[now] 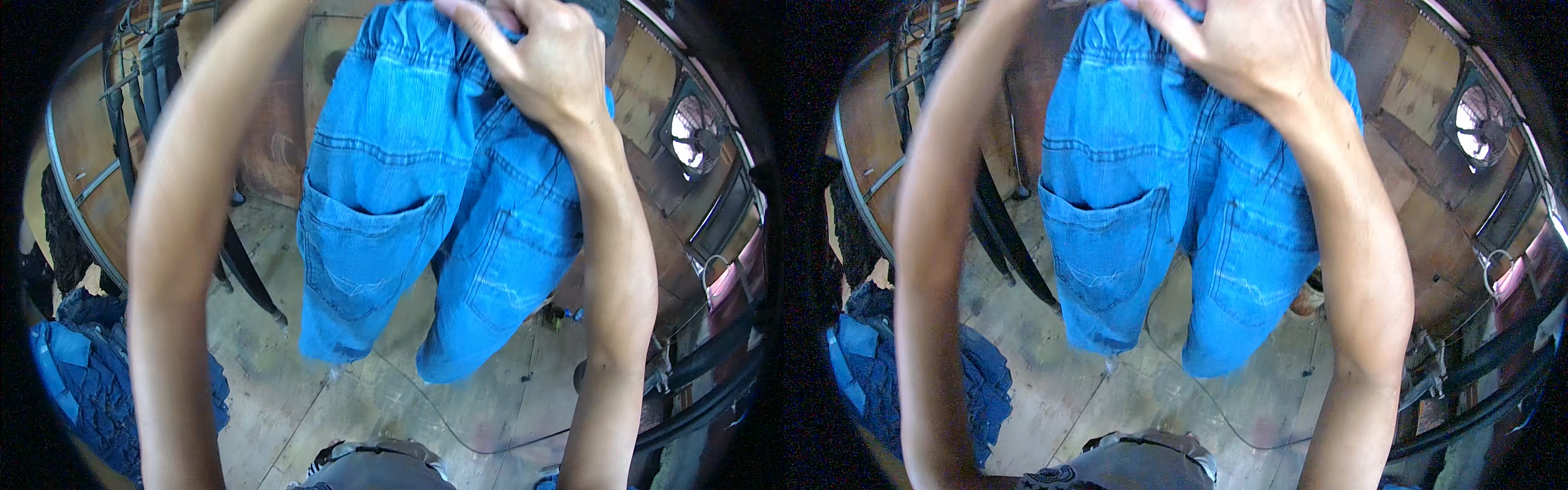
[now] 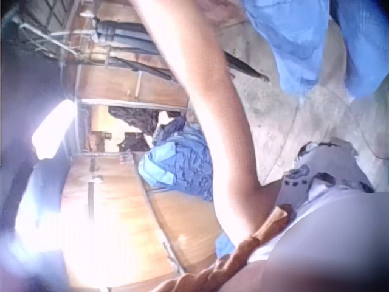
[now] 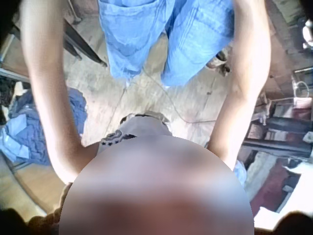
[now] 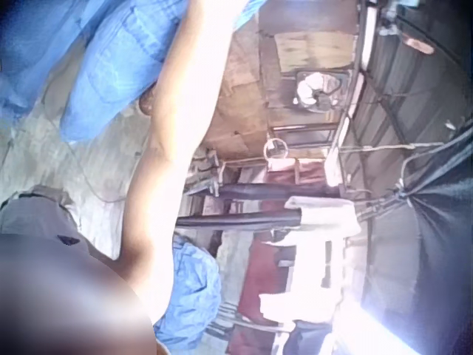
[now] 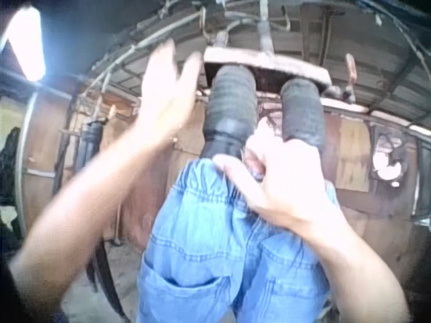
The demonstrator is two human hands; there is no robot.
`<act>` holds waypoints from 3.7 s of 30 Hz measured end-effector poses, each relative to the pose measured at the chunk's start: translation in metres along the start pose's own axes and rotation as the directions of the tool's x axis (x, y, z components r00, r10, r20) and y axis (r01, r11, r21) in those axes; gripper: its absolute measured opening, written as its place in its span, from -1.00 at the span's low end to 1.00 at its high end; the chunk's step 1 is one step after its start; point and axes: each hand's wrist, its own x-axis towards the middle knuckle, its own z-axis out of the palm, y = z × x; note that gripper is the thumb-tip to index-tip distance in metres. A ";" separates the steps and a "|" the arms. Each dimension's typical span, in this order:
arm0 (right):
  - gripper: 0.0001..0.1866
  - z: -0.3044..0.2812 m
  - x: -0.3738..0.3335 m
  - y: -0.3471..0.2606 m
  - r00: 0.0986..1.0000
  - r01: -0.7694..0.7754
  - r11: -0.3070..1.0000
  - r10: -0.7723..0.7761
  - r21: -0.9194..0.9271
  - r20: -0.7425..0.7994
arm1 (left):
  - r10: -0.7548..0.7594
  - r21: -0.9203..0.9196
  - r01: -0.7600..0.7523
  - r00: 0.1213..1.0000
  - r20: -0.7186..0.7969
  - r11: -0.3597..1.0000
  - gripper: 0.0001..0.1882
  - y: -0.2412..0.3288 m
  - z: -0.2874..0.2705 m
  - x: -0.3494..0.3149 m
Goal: The person repeatedly picks up denim shorts from a pile, places them on a mannequin, and sprays them with a handheld spray gun. The person adjusts the shorts on the mannequin and sprays different areas before removing them and repeating the process with another pair.
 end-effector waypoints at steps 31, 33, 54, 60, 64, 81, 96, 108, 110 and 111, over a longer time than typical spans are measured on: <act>-0.69 -0.064 -0.005 -0.094 0.963 -0.171 0.966 0.206 0.194 -0.176 | 0.463 -0.161 -0.448 0.883 0.071 0.879 -0.77 -0.010 -0.061 0.056; -0.70 -0.054 -0.001 -0.127 0.974 -0.194 0.975 0.178 0.108 0.141 | 0.329 -0.117 -0.311 0.921 0.208 0.943 -0.77 -0.025 -0.054 0.008; -0.59 -0.035 0.004 -0.082 0.949 -0.056 0.976 0.118 -0.209 0.294 | 0.500 -0.422 -0.303 0.699 0.511 0.855 -0.54 -0.013 -0.059 -0.018; -0.52 -0.014 -0.007 -0.060 0.882 -0.472 0.879 0.470 0.068 0.034 | 0.230 -0.240 -0.134 0.871 0.435 0.962 -0.54 -0.011 -0.039 -0.019; -0.50 -0.016 -0.013 -0.049 0.886 -0.445 0.881 0.460 0.160 -0.064 | 0.314 -0.156 -0.279 0.900 0.302 0.948 -0.53 -0.006 -0.028 -0.023; -0.46 -0.026 -0.039 -0.032 0.892 -0.451 0.884 0.449 -0.125 -0.047 | 0.348 0.120 -0.414 0.864 0.364 0.902 -0.56 0.015 -0.034 -0.012; -0.42 -0.018 -0.037 -0.010 0.861 -0.508 0.854 0.499 -0.116 -0.101 | 0.346 0.175 -0.392 0.906 0.243 0.903 -0.55 0.057 -0.023 -0.062; -0.24 -0.097 0.099 0.117 0.922 -0.335 0.942 0.329 0.003 -0.204 | 0.261 0.115 -0.351 0.846 0.465 0.929 -0.05 0.053 -0.001 -0.095; -0.24 -0.112 0.141 0.127 0.949 -0.268 0.963 0.264 -0.001 -0.175 | 0.283 0.077 -0.349 0.855 0.434 0.934 -0.06 0.048 -0.002 -0.096; -0.24 -0.117 0.158 0.126 0.959 -0.237 0.972 0.234 0.000 -0.160 | 0.299 0.055 -0.352 0.861 0.412 0.935 -0.05 0.044 -0.002 -0.097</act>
